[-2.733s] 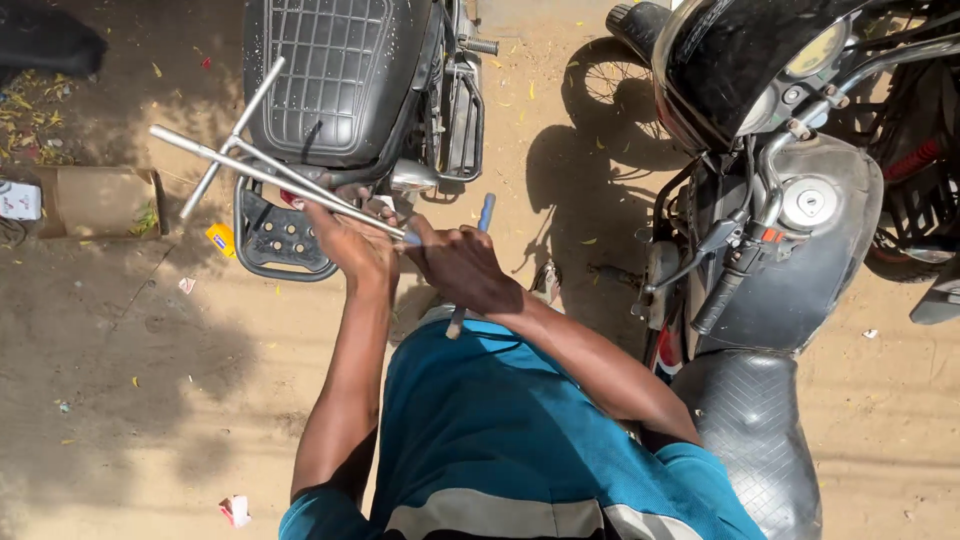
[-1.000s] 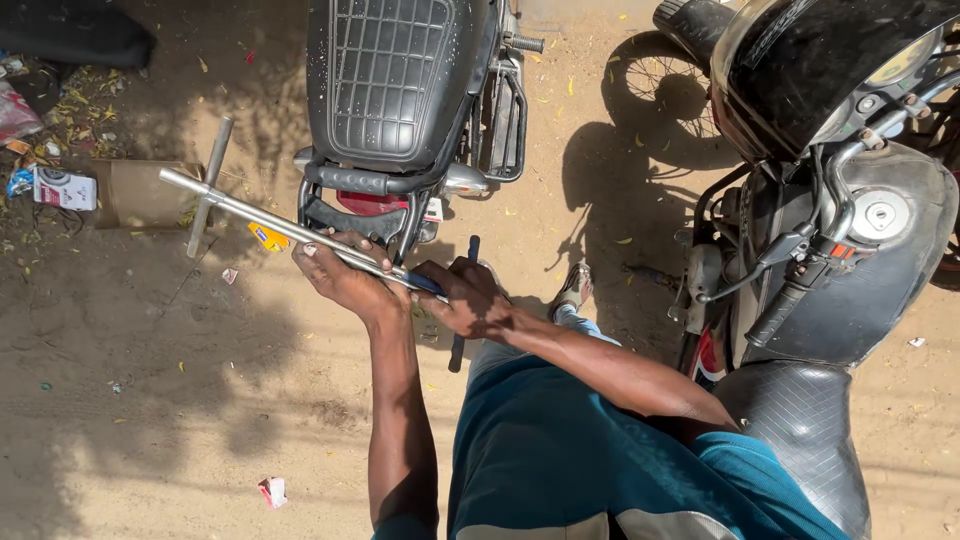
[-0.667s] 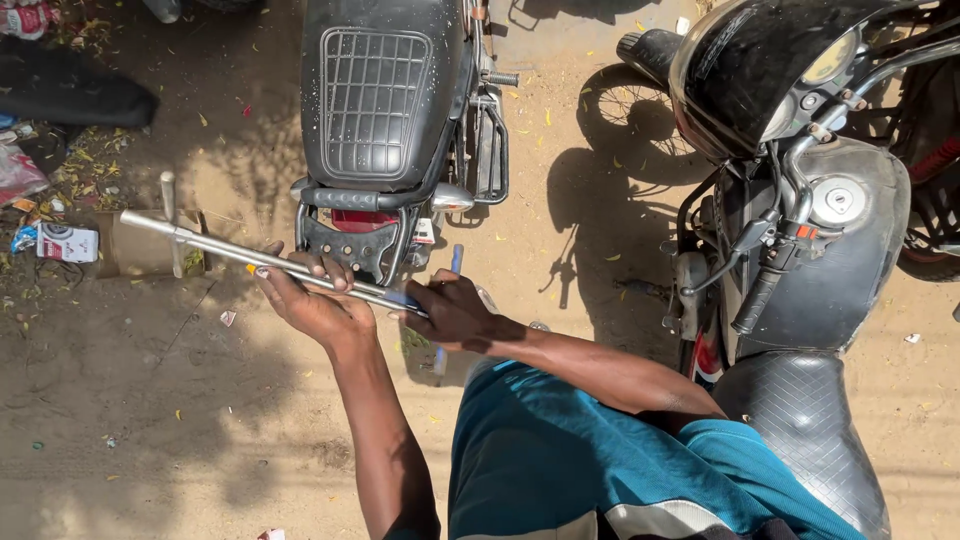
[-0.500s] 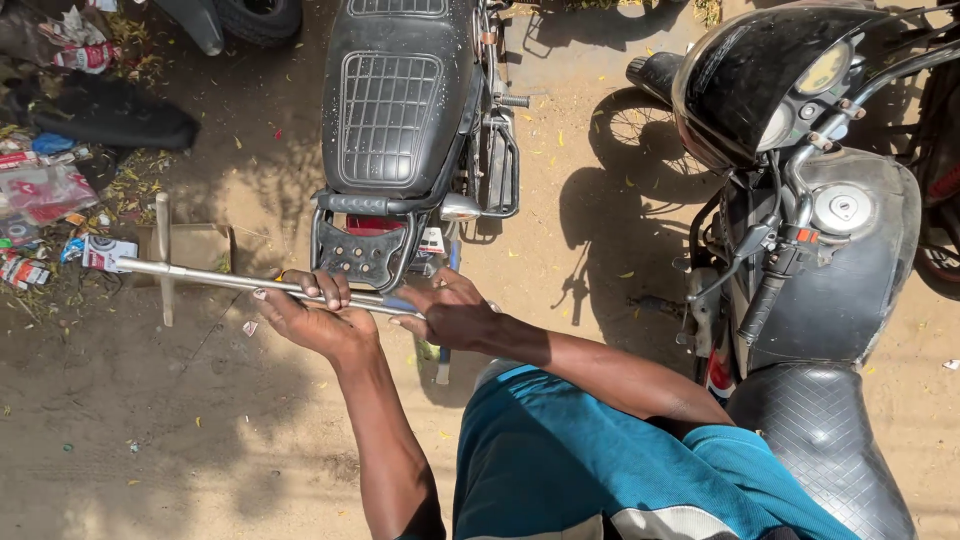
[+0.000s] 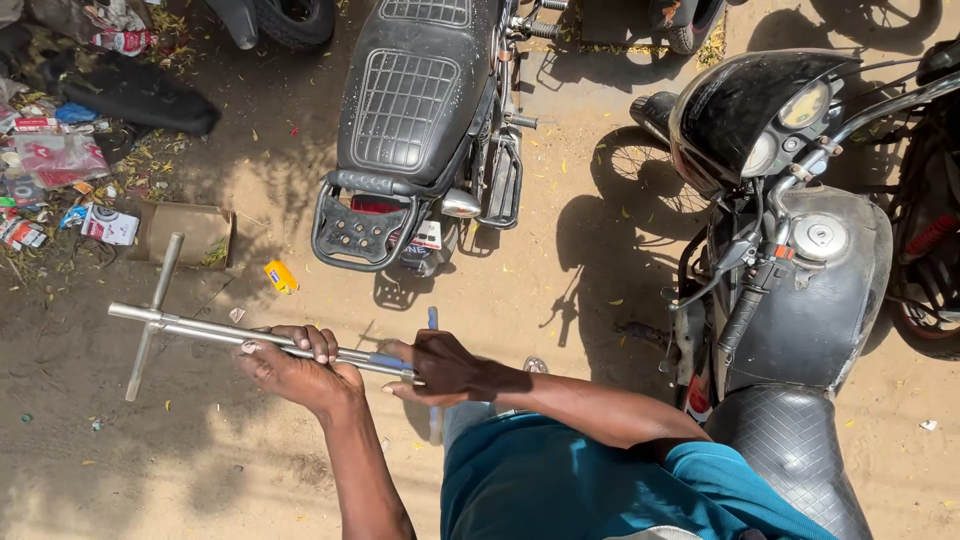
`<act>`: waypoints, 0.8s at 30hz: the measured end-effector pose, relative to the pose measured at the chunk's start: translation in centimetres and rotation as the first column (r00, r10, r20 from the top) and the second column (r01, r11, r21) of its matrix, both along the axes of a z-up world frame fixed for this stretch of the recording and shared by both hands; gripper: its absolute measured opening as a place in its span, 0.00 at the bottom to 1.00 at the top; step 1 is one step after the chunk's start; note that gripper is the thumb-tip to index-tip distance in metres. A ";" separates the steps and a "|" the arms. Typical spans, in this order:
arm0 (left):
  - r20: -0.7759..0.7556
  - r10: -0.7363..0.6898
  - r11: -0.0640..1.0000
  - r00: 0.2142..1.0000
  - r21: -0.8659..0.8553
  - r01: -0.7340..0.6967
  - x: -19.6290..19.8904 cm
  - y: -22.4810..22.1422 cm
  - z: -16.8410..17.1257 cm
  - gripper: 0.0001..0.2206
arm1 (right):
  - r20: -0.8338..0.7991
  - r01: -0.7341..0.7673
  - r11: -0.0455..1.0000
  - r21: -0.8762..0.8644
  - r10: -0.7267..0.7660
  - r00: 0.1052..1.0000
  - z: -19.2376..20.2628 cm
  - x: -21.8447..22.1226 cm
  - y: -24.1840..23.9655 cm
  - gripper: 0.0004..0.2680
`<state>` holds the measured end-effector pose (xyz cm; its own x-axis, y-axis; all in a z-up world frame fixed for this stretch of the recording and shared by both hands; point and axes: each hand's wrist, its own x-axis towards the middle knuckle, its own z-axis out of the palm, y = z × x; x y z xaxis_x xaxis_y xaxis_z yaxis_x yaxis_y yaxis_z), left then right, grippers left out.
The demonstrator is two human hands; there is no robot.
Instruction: Adjusting components and cleaning parts on a motorcycle using tools and a cloth.
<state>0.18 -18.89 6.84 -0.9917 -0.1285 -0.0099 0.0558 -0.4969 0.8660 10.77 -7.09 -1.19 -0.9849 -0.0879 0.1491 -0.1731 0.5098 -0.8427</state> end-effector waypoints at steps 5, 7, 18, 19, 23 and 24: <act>0.108 0.063 0.998 0.992 0.008 -0.065 -2.0 -3.4 -0.4 0.13 | 0.065 0.000 0.997 -0.075 0.005 0.998 -0.5 -1.7 -2.9 0.19; 0.096 0.060 0.998 0.994 0.022 -0.062 -3.7 -5.2 -0.7 0.13 | 0.086 0.008 0.994 -0.111 0.002 0.996 0.6 -3.5 -4.1 0.17; -0.028 0.106 0.994 0.994 -0.011 -0.106 -16.2 -24.1 -2.4 0.14 | 0.237 0.066 0.992 -0.108 -0.039 0.971 4.6 -18.4 -24.0 0.13; -0.016 0.112 0.994 0.994 -0.008 -0.112 -16.9 -25.6 -2.1 0.14 | 0.249 0.061 0.993 -0.103 -0.034 0.968 4.5 -19.0 -25.6 0.13; 0.044 0.012 0.999 0.999 -0.038 -0.011 -21.0 -30.3 -0.2 0.12 | 0.295 0.079 0.983 -0.166 -0.027 0.955 5.8 -22.6 -29.7 0.14; 0.061 -0.040 0.998 0.997 -0.045 0.043 -21.6 -31.5 0.3 0.13 | 0.333 0.073 0.977 -0.200 -0.003 0.943 6.2 -23.0 -30.6 0.16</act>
<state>-21.46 -50.35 7.14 -0.9939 -0.0892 -0.0648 -0.0170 -0.4570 0.8893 -12.20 -37.67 5.06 -0.9837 -0.0517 -0.1725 0.1474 0.3188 -0.9363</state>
